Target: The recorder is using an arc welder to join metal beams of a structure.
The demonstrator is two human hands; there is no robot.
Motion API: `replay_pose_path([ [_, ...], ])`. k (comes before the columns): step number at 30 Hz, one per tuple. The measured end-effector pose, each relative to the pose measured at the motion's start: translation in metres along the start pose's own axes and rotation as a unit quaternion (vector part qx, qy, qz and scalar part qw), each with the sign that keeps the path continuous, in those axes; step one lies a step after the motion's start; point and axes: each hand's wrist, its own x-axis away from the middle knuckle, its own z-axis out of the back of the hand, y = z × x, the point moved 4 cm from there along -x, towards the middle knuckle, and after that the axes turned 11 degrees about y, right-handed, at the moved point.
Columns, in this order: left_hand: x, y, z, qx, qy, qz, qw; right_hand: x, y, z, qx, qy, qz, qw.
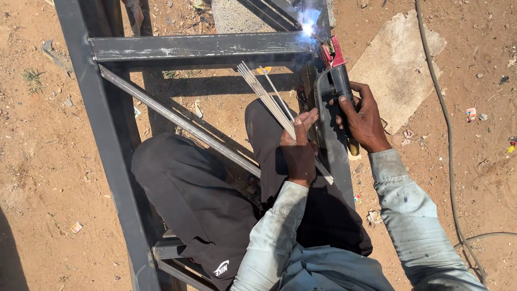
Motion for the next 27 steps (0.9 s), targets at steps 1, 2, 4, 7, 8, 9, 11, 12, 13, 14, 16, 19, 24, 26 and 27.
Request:
replay_pose_path([
  [1, 0.0003, 0.0013, -0.0004, -0.004, 0.001, -0.002, 1.000, -0.0005, 0.0017, -0.0001, -0.001, 0.002, -0.002, 1.000],
  [2, 0.0006, 0.0026, -0.0009, -0.007, 0.003, -0.003, 1.000, -0.0009, 0.0035, 0.0000, -0.002, 0.003, -0.005, 1.000],
  [4, 0.0002, 0.0043, -0.0021, 0.001, 0.002, -0.002, 1.000, -0.0018, 0.0035, -0.0003, -0.006, 0.003, -0.006, 1.000],
  [7, 0.0001, 0.0041, -0.0022, 0.011, 0.003, 0.002, 1.000, -0.0019, 0.0035, -0.0003, -0.009, 0.003, -0.006, 1.000],
  [8, -0.0002, 0.0037, -0.0018, 0.013, 0.005, 0.005, 1.000, -0.0019, 0.0032, -0.0004, -0.008, 0.002, -0.003, 1.000],
  [9, -0.0006, 0.0016, -0.0014, 0.013, 0.005, 0.005, 1.000, -0.0017, 0.0028, -0.0005, -0.008, 0.003, -0.003, 1.000],
  [11, -0.0017, -0.0025, -0.0007, 0.007, 0.006, 0.005, 1.000, -0.0015, 0.0017, -0.0006, 0.002, 0.004, -0.002, 1.000],
  [12, -0.0021, -0.0030, -0.0008, 0.008, 0.006, 0.005, 1.000, -0.0021, 0.0026, -0.0004, 0.002, 0.004, -0.001, 1.000],
  [13, -0.0021, -0.0031, -0.0004, 0.009, 0.005, 0.000, 1.000, -0.0024, 0.0037, -0.0005, 0.001, 0.004, 0.001, 1.000],
  [14, -0.0021, -0.0033, 0.0000, 0.010, 0.004, -0.005, 1.000, -0.0026, 0.0049, -0.0007, 0.000, 0.004, 0.003, 1.000],
  [16, -0.0024, -0.0036, 0.0000, 0.011, 0.003, 0.000, 1.000, -0.0026, 0.0028, -0.0014, 0.002, 0.004, 0.000, 1.000],
  [19, -0.0020, -0.0039, 0.0010, 0.009, 0.005, 0.007, 1.000, -0.0036, 0.0061, -0.0012, -0.001, 0.000, 0.001, 1.000],
  [24, -0.0015, -0.0016, 0.0003, 0.017, 0.005, 0.008, 1.000, -0.0036, 0.0038, -0.0020, 0.001, 0.000, 0.005, 1.000],
  [26, -0.0025, -0.0029, -0.0004, 0.025, -0.001, 0.001, 1.000, -0.0042, 0.0018, -0.0015, 0.017, 0.000, 0.006, 1.000],
  [27, -0.0027, -0.0031, -0.0003, 0.025, -0.001, 0.001, 1.000, -0.0041, 0.0019, -0.0014, 0.018, 0.000, 0.006, 1.000],
])
